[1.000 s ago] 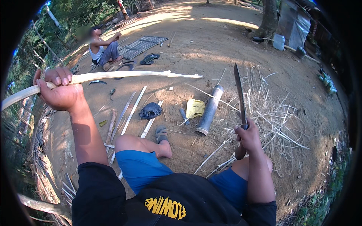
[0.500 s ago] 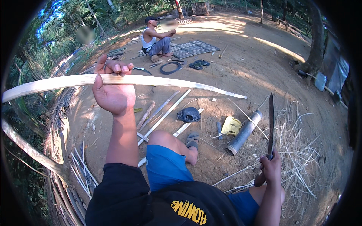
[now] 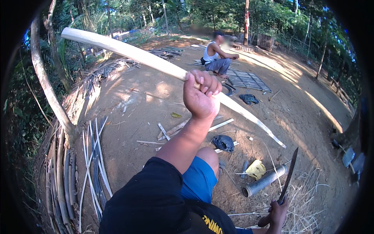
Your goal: The person strips layers from a bamboo pole using a large blade and peels away long fibers by hand.
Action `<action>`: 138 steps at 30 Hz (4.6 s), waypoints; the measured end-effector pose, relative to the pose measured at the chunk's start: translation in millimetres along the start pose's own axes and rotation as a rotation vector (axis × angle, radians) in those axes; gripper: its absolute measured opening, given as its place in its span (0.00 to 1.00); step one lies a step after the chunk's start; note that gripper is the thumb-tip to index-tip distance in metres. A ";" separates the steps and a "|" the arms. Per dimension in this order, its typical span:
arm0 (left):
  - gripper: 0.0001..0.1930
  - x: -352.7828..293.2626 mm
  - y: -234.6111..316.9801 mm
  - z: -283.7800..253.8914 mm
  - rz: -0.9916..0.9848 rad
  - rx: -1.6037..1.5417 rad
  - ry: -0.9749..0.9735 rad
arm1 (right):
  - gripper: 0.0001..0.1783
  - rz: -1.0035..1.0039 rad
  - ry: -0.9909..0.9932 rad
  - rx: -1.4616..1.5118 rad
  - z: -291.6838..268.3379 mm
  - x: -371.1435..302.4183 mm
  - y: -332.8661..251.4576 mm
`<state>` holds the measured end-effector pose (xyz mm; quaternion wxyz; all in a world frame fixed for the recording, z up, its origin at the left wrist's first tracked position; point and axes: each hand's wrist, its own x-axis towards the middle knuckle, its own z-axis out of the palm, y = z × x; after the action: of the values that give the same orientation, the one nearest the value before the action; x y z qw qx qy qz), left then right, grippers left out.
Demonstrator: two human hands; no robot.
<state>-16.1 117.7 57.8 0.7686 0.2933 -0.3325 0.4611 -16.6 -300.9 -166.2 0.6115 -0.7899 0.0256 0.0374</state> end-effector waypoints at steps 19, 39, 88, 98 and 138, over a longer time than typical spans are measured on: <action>0.17 -111.7 -115.5 31.4 -0.278 -0.144 0.068 | 0.28 -0.017 0.212 -0.034 -28.5 -2.4 -0.2; 0.24 -123.2 -21.0 44.3 -0.216 -0.125 -0.254 | 0.37 0.089 0.232 -0.309 2.5 -19.8 10.7; 0.31 -220.1 -59.6 26.5 -0.191 -0.052 -0.329 | 0.11 -0.070 0.001 -0.452 73.6 -37.8 -13.6; 0.32 -216.0 -64.8 29.4 -0.093 0.045 -0.271 | 0.13 -0.090 -0.056 -0.506 71.8 -17.3 -8.5; 0.31 -207.5 -68.6 29.4 -0.131 0.097 -0.181 | 0.13 -0.074 -0.077 -0.482 60.2 3.5 19.4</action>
<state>-34.5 -38.8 -96.5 0.7490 0.3916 -0.3579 0.3969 -16.5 -247.5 -200.2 0.4067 -0.9114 -0.0362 0.0503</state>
